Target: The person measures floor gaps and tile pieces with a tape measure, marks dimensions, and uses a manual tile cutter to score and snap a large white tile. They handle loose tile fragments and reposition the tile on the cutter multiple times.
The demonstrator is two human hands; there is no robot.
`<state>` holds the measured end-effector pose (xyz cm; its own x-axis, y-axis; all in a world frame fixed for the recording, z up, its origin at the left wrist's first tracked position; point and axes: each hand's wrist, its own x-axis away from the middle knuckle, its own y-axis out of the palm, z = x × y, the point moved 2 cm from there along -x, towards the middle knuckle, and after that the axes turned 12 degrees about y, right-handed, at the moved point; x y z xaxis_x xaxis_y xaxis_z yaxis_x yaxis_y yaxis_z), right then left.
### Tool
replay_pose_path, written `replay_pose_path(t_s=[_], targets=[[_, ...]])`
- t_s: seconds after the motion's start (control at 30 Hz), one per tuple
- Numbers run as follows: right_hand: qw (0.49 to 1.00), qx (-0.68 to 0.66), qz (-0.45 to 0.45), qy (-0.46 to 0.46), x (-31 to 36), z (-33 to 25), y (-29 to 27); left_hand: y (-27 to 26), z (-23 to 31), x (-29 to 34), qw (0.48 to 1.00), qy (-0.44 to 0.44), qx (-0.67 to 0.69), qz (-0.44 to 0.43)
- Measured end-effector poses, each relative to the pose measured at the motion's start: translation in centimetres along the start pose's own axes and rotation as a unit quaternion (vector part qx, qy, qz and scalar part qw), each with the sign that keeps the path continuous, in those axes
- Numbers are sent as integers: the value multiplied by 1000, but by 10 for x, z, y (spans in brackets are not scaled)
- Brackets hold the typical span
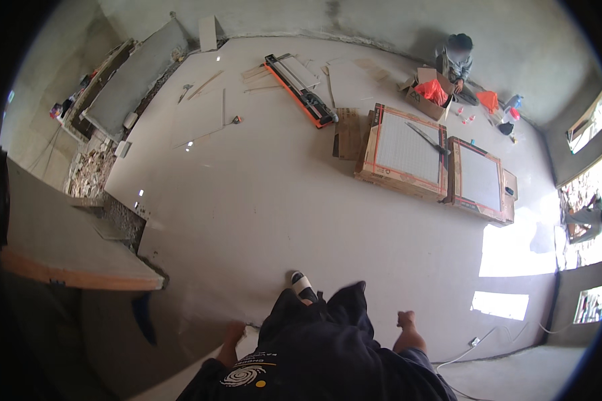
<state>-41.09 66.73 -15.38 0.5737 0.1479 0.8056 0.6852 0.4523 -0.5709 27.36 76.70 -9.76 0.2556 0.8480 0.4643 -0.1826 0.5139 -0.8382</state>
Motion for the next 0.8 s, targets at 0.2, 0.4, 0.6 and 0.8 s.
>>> replay_pose_path(t_s=[0.2,0.4,0.6,0.8], targets=[[973,-189,-89,96,53,-49,-6,-283,-89,-219,871,-252,347,240],[852,429,15,-300,-3,-266,-45,-338,-87,-363,859,-232,324,322],[731,386,310,-469,-7,-631,-222,-228,-61,-329,946,-138,280,88],[860,-138,117,-477,79,-934,-300,-202,-52,-307,904,-298,306,-17]])
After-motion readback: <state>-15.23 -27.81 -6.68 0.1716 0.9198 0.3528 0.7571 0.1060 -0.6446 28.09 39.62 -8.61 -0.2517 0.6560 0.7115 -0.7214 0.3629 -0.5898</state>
